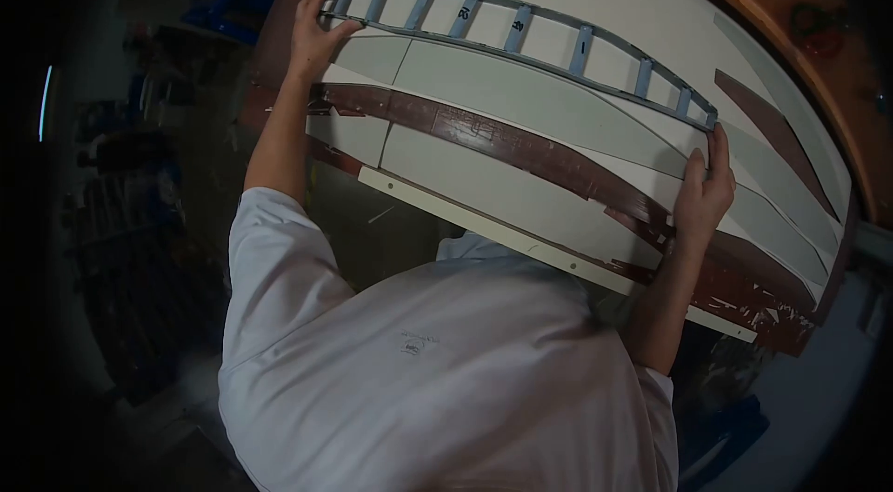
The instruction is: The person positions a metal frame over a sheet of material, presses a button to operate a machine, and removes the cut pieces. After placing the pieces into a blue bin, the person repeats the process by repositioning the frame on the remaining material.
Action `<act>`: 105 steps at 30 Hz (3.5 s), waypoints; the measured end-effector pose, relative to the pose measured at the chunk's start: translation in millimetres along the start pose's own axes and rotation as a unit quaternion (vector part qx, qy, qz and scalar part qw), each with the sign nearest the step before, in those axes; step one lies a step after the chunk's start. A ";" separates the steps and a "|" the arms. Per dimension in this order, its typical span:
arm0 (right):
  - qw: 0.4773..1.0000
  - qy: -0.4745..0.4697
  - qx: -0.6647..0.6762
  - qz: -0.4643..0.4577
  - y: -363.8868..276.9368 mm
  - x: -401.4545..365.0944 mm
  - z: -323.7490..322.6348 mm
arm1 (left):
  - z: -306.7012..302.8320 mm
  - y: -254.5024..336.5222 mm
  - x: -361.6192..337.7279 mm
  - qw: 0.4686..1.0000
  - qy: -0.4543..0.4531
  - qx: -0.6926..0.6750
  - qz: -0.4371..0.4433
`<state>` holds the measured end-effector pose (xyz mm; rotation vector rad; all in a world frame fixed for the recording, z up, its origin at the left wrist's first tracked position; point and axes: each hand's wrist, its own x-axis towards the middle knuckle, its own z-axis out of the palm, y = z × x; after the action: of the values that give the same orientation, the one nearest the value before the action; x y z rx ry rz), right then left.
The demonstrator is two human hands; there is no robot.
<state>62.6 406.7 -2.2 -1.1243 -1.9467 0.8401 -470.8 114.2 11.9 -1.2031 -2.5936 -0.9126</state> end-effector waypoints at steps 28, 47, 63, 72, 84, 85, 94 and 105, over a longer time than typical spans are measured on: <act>0.996 0.072 -0.052 0.000 -13.6 -6.3 -9.1 | 5.2 -27.3 7.8 0.999 -0.035 -0.016 0.014; 0.951 0.279 -0.131 -0.019 -8.5 -152.9 -46.0 | -3.6 -47.6 12.8 0.996 -0.052 0.003 0.078; 0.944 0.289 -0.157 -0.037 24.8 -156.4 -31.4 | -19.2 19.0 -35.0 0.994 0.053 0.087 0.048; 0.951 0.249 -0.182 -0.015 43.6 -150.3 -35.3 | -4.7 132.5 -194.6 0.957 0.077 -0.155 0.232; 0.933 0.280 -0.219 -0.046 26.8 -156.4 -31.1 | 24.9 122.7 -216.5 0.979 0.113 -0.064 0.160; 0.934 0.278 -0.220 -0.055 26.7 -155.8 -30.0 | 25.8 121.6 -217.2 0.979 0.116 -0.059 0.160; 0.949 0.233 -0.158 -0.144 27.8 -173.0 -37.0 | 37.3 120.5 -219.8 0.980 0.155 -0.064 0.107; 0.926 0.351 -0.131 -0.051 5.5 -66.9 -208.1 | 49.7 120.9 -218.4 0.978 0.191 -0.047 0.062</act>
<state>262.1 385.8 84.9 -1.2428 -1.5034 0.0740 -229.9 61.7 -51.1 -1.0720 -2.1714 -1.1251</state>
